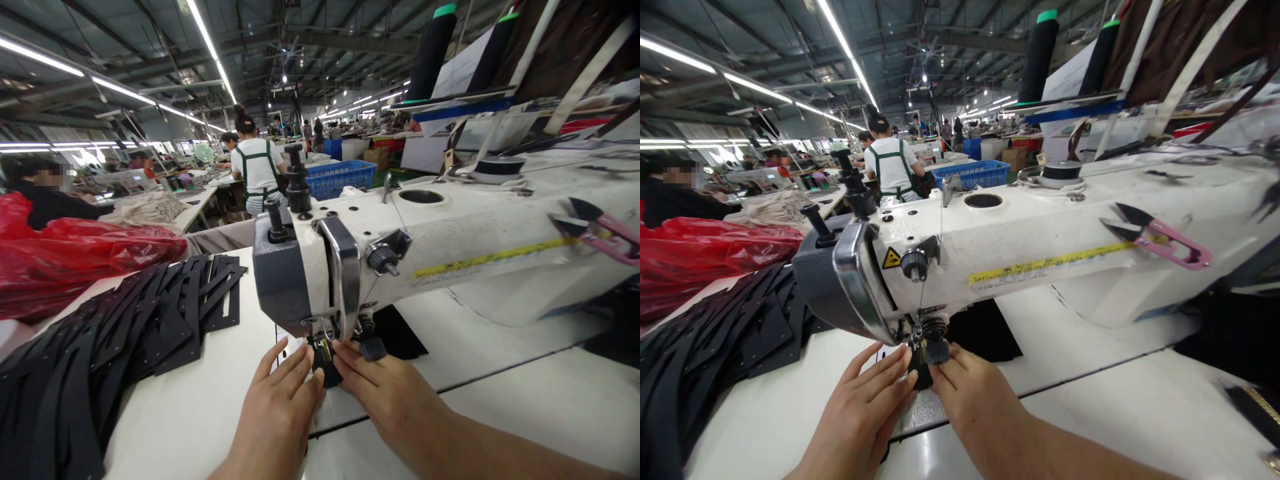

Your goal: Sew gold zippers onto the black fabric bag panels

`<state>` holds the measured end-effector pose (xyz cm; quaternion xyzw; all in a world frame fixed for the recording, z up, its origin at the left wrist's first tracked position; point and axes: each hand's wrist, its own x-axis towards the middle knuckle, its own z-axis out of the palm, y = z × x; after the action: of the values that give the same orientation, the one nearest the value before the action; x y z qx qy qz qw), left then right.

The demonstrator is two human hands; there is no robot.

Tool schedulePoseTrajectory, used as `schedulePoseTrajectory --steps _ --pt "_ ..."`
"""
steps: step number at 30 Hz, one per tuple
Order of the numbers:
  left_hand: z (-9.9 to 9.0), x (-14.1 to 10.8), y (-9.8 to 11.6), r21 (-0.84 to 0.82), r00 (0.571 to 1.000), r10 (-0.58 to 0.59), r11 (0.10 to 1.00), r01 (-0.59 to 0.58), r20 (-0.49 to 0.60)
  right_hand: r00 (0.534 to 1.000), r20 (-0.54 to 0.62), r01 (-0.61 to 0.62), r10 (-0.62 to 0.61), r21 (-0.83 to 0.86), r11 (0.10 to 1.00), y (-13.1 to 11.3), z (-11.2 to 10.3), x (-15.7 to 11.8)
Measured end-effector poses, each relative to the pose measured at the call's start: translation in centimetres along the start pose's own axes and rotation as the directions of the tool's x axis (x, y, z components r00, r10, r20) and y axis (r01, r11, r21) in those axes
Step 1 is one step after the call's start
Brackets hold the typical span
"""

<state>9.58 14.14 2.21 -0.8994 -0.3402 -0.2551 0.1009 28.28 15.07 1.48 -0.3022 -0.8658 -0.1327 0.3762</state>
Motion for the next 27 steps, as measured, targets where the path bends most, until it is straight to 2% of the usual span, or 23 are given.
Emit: schedulePoseTrajectory --steps 4,11,15,23,27 --pt "0.3 0.4 -0.6 -0.017 1.0 0.003 1.0 -0.003 -0.015 1.0 0.011 -0.023 0.022 0.072 0.997 0.5 0.4 0.1" --pt "0.7 1.4 -0.9 -0.071 0.996 -0.064 0.996 0.06 -0.06 0.975 0.177 -0.159 0.134 0.137 0.978 1.2 2.5 -0.6" --pt "0.8 1.5 -0.9 -0.093 0.995 -0.071 0.994 0.065 -0.063 0.974 0.18 -0.161 0.135 0.141 0.977 1.6 2.8 -0.4" --pt "1.3 1.2 -1.1 -0.058 0.994 -0.066 0.996 0.062 -0.085 0.975 0.182 -0.154 0.131 0.122 0.98 1.4 1.5 0.5" --pt "1.2 1.3 -1.1 -0.038 0.994 -0.068 0.997 0.065 -0.086 0.976 0.17 -0.155 0.134 0.117 0.981 1.4 1.9 0.3"
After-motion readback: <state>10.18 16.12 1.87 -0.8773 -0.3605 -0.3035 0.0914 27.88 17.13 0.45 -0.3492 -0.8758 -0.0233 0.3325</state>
